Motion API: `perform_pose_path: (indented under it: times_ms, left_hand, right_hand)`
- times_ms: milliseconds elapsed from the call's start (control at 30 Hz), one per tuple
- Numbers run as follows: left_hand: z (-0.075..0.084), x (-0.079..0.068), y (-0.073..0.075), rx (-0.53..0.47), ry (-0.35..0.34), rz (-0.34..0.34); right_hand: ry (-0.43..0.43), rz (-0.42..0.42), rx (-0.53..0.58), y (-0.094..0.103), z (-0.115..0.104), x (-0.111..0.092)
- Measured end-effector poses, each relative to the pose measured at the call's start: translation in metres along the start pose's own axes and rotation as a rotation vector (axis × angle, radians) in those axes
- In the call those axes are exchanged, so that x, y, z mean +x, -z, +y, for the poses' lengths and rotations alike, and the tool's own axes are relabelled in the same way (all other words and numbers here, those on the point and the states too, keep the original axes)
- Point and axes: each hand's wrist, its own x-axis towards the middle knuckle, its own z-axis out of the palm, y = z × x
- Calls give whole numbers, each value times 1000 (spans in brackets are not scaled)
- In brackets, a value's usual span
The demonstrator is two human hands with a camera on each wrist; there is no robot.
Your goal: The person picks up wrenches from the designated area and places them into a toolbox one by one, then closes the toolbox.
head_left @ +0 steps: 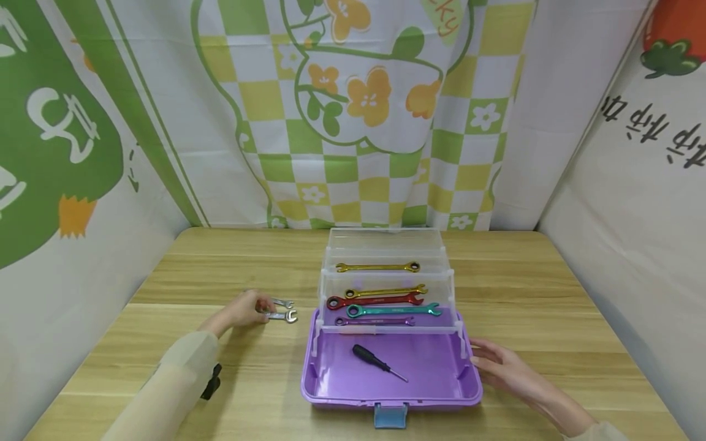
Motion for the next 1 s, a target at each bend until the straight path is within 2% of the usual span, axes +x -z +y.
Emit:
perform_pose_path:
  times_ms: [233, 533, 1000]
  left_hand:
    - [4, -1, -1, -22, 33, 17]
    - [4, -2, 0, -6, 6, 67]
    - [3, -4, 1, -8, 3, 57]
  right_hand:
    - [-8, 13, -14, 0, 0, 1]
    - [23, -24, 7, 1, 1, 0]
    - [5, -16, 9, 0, 0, 0]
